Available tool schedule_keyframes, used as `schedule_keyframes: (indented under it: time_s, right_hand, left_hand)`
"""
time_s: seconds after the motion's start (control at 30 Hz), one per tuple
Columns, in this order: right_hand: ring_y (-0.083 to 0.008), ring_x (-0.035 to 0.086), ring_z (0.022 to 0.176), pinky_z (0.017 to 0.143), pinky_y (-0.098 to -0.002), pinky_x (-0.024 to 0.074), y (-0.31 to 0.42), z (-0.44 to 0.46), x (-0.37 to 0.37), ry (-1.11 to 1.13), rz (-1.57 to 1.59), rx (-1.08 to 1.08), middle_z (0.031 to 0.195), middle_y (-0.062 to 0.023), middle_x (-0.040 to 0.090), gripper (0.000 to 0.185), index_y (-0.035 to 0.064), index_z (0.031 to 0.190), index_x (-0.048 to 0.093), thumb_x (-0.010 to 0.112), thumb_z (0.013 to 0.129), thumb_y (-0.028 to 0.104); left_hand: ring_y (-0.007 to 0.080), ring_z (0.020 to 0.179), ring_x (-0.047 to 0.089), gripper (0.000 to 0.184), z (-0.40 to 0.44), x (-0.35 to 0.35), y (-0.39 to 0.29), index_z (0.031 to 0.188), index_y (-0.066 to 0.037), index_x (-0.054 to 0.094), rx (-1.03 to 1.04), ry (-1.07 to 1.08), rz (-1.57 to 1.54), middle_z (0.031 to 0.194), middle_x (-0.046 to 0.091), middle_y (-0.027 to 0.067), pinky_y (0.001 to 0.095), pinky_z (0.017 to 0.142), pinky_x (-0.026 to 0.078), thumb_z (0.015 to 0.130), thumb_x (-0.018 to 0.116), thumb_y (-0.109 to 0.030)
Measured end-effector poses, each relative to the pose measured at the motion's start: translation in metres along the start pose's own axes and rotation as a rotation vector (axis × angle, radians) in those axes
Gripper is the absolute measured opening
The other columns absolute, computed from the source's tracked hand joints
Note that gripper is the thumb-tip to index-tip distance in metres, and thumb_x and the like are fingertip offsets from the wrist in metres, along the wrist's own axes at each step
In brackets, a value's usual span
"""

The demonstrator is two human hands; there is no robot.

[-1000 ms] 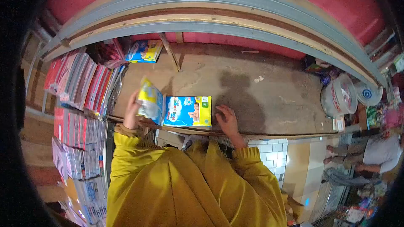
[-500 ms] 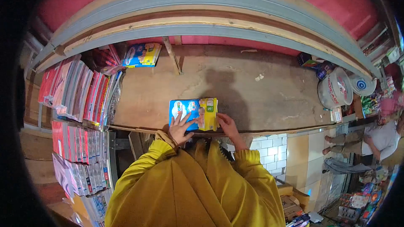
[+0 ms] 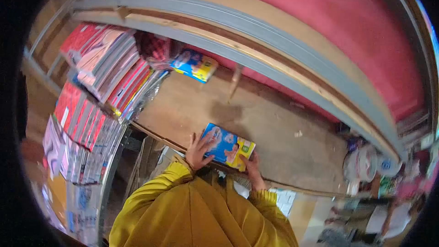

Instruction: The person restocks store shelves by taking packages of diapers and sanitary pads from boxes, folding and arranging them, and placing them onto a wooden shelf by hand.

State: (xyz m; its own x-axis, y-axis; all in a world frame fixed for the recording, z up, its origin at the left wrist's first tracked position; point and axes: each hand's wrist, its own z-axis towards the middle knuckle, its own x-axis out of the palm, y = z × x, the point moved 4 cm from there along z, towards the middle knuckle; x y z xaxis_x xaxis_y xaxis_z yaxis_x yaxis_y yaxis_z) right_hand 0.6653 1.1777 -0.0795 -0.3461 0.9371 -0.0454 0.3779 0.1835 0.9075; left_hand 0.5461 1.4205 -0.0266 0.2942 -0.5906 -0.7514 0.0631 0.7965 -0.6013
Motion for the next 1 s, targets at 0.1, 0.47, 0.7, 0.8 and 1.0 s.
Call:
schedule_keyframes:
  time_s: [0.1, 0.47, 0.7, 0.8, 1.0]
  right_hand:
    - [-0.0224, 0.057, 0.104, 0.087, -0.0365, 0.0479, 0.002, 0.009, 0.023, 0.224, 0.303, 0.095, 0.113, -0.0072, 0.058, 0.049, 0.0114, 0.127, 0.044, 0.061, 0.082, 0.0]
    - [-0.0232, 0.054, 0.111, 0.097, -0.039, 0.0413, 0.102, 0.136, 0.175, 0.496, 0.384, 0.16, 0.122, -0.0087, 0.057, 0.044, 0.0038, 0.128, 0.045, 0.058, 0.087, 0.013]
    - [-0.0196, 0.059, 0.1, 0.086, -0.0332, 0.0478, 0.187, 0.266, 0.26, 0.373, 0.42, 0.097, 0.116, -0.0067, 0.059, 0.04, 0.0046, 0.123, 0.049, 0.061, 0.086, 0.012]
    - [-0.0193, 0.061, 0.092, 0.077, -0.0313, 0.0517, 0.183, 0.31, 0.276, 0.333, 0.306, -0.028, 0.115, -0.0062, 0.058, 0.043, 0.006, 0.122, 0.05, 0.065, 0.083, 0.016]
    - [-0.0209, 0.06, 0.095, 0.079, -0.033, 0.0512, 0.154, 0.345, 0.28, 0.186, 0.189, 0.015, 0.114, -0.0075, 0.058, 0.042, 0.0053, 0.122, 0.05, 0.065, 0.084, 0.017]
  left_hand:
    - [0.0372, 0.136, 0.019, 0.061, -0.008, -0.029, 0.041, 0.133, -0.016, 0.046, -0.169, -0.154, 0.106, 0.147, 0.028, 0.0118, 0.0685, 0.103, 0.011, 0.077, 0.062, -0.036]
    - [0.0358, 0.136, 0.023, 0.06, -0.026, -0.066, 0.115, 0.134, -0.017, 0.043, -0.426, -0.508, 0.093, 0.147, 0.028, 0.0126, 0.0662, 0.105, 0.008, 0.081, 0.059, -0.039]
    - [0.0317, 0.135, 0.026, 0.051, -0.017, -0.056, 0.12, 0.123, -0.02, 0.054, -0.448, -0.347, 0.171, 0.138, 0.04, 0.0075, 0.0653, 0.107, 0.007, 0.076, 0.063, -0.039]
    - [0.0308, 0.135, 0.027, 0.052, -0.016, -0.053, 0.121, 0.123, -0.022, 0.054, -0.48, -0.335, 0.166, 0.138, 0.041, 0.006, 0.064, 0.108, 0.009, 0.074, 0.066, -0.038]
    - [0.03, 0.136, 0.026, 0.053, -0.017, -0.051, 0.123, 0.123, -0.024, 0.054, -0.491, -0.351, 0.167, 0.138, 0.042, 0.0054, 0.0629, 0.108, 0.01, 0.074, 0.067, -0.038]
